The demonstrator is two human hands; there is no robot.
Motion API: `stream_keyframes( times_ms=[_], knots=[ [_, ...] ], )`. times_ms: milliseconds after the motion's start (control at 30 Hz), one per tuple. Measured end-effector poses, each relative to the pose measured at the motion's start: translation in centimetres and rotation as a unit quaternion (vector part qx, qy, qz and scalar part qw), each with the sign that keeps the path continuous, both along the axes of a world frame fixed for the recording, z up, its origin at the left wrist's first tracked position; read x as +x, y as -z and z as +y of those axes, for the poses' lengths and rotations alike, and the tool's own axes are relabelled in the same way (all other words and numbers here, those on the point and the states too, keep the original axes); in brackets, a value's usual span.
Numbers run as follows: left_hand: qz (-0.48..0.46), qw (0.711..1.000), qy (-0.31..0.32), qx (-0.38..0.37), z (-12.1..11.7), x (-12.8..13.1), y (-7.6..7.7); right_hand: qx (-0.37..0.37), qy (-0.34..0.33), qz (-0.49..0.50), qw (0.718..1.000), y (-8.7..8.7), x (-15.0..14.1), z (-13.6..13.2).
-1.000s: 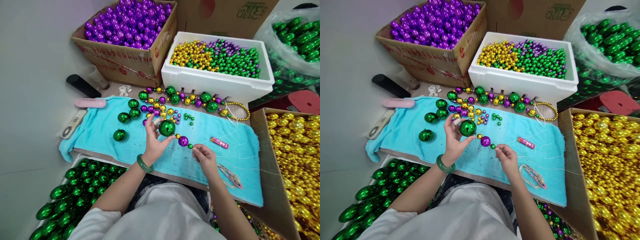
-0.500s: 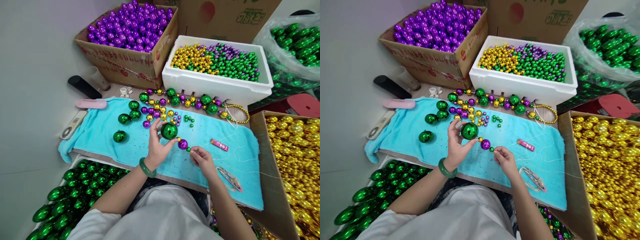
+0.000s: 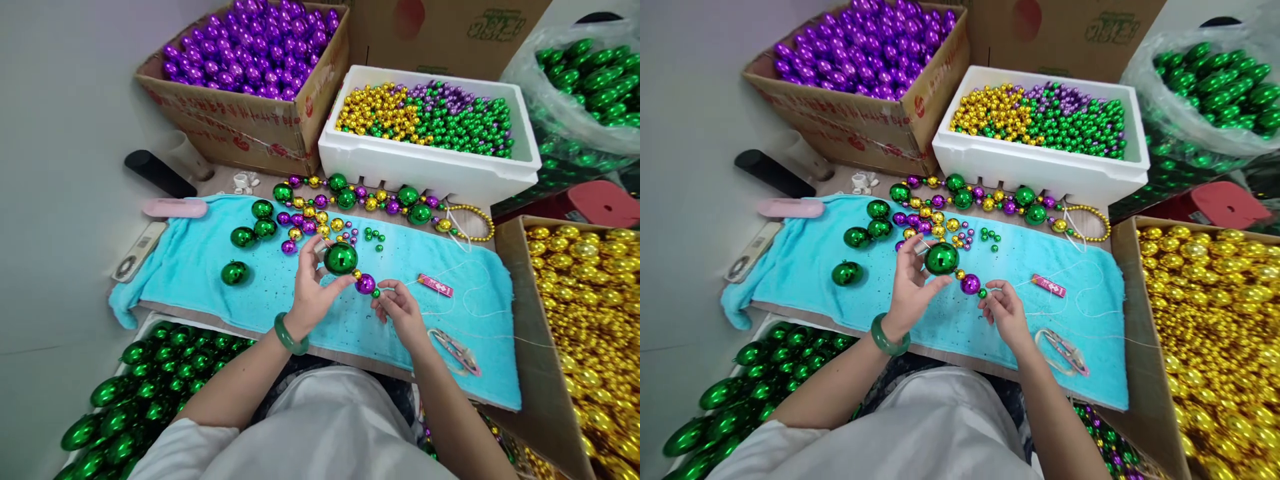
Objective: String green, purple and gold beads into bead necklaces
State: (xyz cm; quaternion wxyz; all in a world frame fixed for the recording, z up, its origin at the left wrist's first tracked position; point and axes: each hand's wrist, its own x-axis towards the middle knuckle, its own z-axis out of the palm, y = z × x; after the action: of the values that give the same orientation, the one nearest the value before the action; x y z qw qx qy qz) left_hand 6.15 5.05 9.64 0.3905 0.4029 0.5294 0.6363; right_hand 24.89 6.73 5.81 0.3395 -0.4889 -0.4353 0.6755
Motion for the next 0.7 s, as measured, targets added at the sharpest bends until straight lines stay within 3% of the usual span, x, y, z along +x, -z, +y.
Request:
stream_keyframes(
  times_ms=[233, 367, 533, 600, 700],
  knots=[
    [-0.069, 0.994, -0.021, -0.085, 1.1, -2.1, 1.5, 0.013, 0.037, -0.033, 0.999, 0.2, 1.2, 0.7],
    [-0.081, 0.991, -0.022, -0.102, 1.0, -2.1, 1.9, 0.059, 0.018, -0.141, 0.988, 0.8, 2.6, 1.3],
    [-0.050, 0.996, -0.021, -0.064, 0.5, -2.1, 1.5, 0.214, 0.009, -0.355, 0.910, 0.3, 3.3, 1.7],
    [-0.047, 0.997, -0.025, -0.053, 0.4, -2.3, 1.3, 0.283, 0.024, -0.364, 0.887, -0.5, 2.5, 1.5],
    [-0.043, 0.998, -0.040, -0.037, 0.3, -2.7, 0.6, 0.355, 0.012, -0.300, 0.885, -2.1, 0.2, 0.8]
  ],
)
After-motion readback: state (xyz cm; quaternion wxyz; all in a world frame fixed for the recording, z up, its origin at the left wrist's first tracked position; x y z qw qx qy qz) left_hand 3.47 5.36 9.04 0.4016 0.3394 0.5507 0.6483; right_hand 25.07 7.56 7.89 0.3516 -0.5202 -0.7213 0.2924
